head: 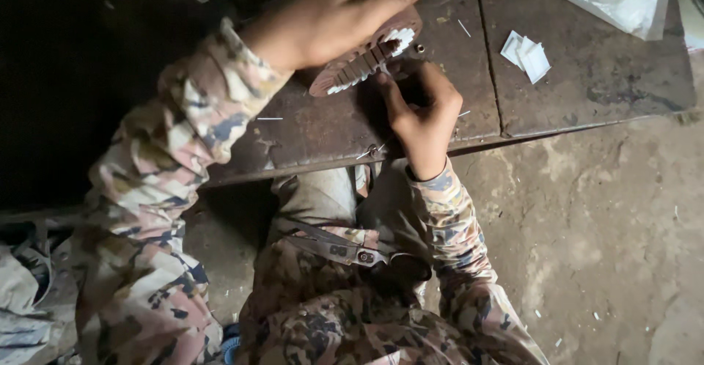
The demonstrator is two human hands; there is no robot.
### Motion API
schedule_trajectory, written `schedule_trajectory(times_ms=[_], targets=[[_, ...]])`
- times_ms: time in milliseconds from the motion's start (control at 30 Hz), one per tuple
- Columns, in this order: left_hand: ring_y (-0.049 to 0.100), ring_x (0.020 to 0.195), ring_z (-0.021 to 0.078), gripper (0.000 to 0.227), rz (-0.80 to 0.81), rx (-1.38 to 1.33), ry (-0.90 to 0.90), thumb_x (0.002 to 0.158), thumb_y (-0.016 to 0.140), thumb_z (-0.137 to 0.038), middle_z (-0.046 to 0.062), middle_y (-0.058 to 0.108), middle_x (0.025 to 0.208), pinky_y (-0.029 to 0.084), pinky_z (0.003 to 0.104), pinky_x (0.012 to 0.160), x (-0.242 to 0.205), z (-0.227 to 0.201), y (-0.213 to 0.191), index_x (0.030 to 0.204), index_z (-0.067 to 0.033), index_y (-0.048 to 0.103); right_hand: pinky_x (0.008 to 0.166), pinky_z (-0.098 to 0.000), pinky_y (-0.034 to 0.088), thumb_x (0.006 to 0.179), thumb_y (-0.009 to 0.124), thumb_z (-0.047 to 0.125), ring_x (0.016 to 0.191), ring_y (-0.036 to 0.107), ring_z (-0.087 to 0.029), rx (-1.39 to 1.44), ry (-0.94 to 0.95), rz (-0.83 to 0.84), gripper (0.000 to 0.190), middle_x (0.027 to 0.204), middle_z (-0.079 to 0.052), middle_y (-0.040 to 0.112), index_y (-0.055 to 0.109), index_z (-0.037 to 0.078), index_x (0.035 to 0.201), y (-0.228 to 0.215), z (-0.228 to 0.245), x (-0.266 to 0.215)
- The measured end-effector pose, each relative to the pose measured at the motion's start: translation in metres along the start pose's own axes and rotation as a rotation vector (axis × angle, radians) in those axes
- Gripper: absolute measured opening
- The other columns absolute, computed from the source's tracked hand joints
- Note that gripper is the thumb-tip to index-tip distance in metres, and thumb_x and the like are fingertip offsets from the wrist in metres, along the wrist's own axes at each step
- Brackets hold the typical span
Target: The person cuts small white rectangular pieces with scissors and inserts them into slots on a brown circular motor stator. The person repeats this process, filling the stator slots with the cut pieces.
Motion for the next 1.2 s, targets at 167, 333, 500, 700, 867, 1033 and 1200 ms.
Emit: schedule_trajectory(times_ms=[167, 333, 500, 700, 867, 1033, 1200], targets=[[0.063, 0.071, 0.0129, 0.046, 0.084, 0.17, -0.072, 0.111, 0.059, -0.051, 0.003, 0.068, 0.084, 0.049, 0.03, 0.063, 0.009, 0.023, 0.015, 0.109, -0.0063, 0.069, 0.067, -0.0347, 0.051, 0.081, 0.077, -0.004, 0.076, 0.065, -0.028, -0.147, -0.059, 0.115, 0.02, 0.09, -0.016, 0.063, 0.067, -0.002, 0.099, 0.006, 0.007, 0.002], [0.074, 0.083, 0.0166, 0.045, -0.094, 0.094, 0.105, 0.104, 0.073, -0.038, 0.005, 0.071, 0.093, 0.059, 0.03, 0.069, 0.009, 0.009, 0.013, 0.112, 0.0041, 0.062, 0.073, -0.0416, 0.052, 0.08, 0.078, -0.003, 0.085, 0.065, -0.037, -0.218, -0.149, 0.101, 0.031, 0.099, -0.019, 0.06, 0.062, -0.005, 0.107, 0.003, 0.027, -0.002], [0.073, 0.073, 0.0221, 0.037, -0.117, 0.274, 0.001, 0.096, 0.082, -0.033, 0.01, 0.072, 0.083, 0.056, 0.035, 0.062, 0.018, 0.017, 0.013, 0.099, -0.0006, 0.066, 0.083, -0.0437, 0.055, 0.077, 0.073, -0.006, 0.098, 0.064, -0.041, -0.309, -0.243, 0.097, 0.034, 0.111, -0.022, 0.061, 0.061, -0.003, 0.108, 0.001, 0.043, -0.016], [0.071, 0.069, 0.0256, 0.034, -0.103, 0.305, -0.025, 0.097, 0.082, -0.029, 0.013, 0.072, 0.08, 0.053, 0.038, 0.059, 0.017, 0.017, 0.017, 0.1, 0.0003, 0.065, 0.079, -0.048, 0.052, 0.079, 0.075, -0.006, 0.092, 0.062, -0.042, -0.353, -0.246, 0.183, 0.03, 0.102, -0.02, 0.061, 0.062, -0.004, 0.106, 0.011, 0.029, -0.006], [0.073, 0.069, 0.026, 0.033, -0.099, 0.327, 0.021, 0.097, 0.082, -0.027, 0.013, 0.072, 0.081, 0.054, 0.038, 0.059, 0.019, 0.012, 0.018, 0.102, 0.0011, 0.065, 0.083, -0.0416, 0.055, 0.085, 0.076, -0.007, 0.096, 0.068, -0.038, -0.189, -0.258, 0.199, 0.026, 0.11, -0.019, 0.064, 0.065, -0.003, 0.108, 0.004, 0.027, 0.001], [0.075, 0.075, 0.0242, 0.033, 0.006, 0.269, -0.052, 0.099, 0.078, -0.028, 0.011, 0.075, 0.088, 0.057, 0.037, 0.063, 0.016, 0.012, 0.016, 0.108, 0.0014, 0.065, 0.076, -0.0317, 0.061, 0.089, 0.083, 0.002, 0.087, 0.075, -0.024, -0.02, 0.049, 0.131, 0.023, 0.102, -0.014, 0.065, 0.064, -0.003, 0.102, -0.008, -0.005, 0.004], [0.074, 0.078, 0.0269, 0.034, 0.075, 0.32, 0.022, 0.101, 0.077, -0.032, 0.013, 0.076, 0.091, 0.056, 0.039, 0.067, 0.013, 0.001, 0.012, 0.111, -0.0001, 0.069, 0.072, -0.0322, 0.055, 0.083, 0.092, 0.006, 0.079, 0.071, -0.022, -0.085, 0.051, 0.138, 0.032, 0.094, -0.013, 0.066, 0.065, -0.003, 0.097, -0.011, -0.017, 0.007]])
Point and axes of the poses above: each hand's wrist, its own x-axis towards the middle knuckle, its own y-axis out of the palm, z = x × y, the point moved 10 cm from there along x, towards the middle knuckle
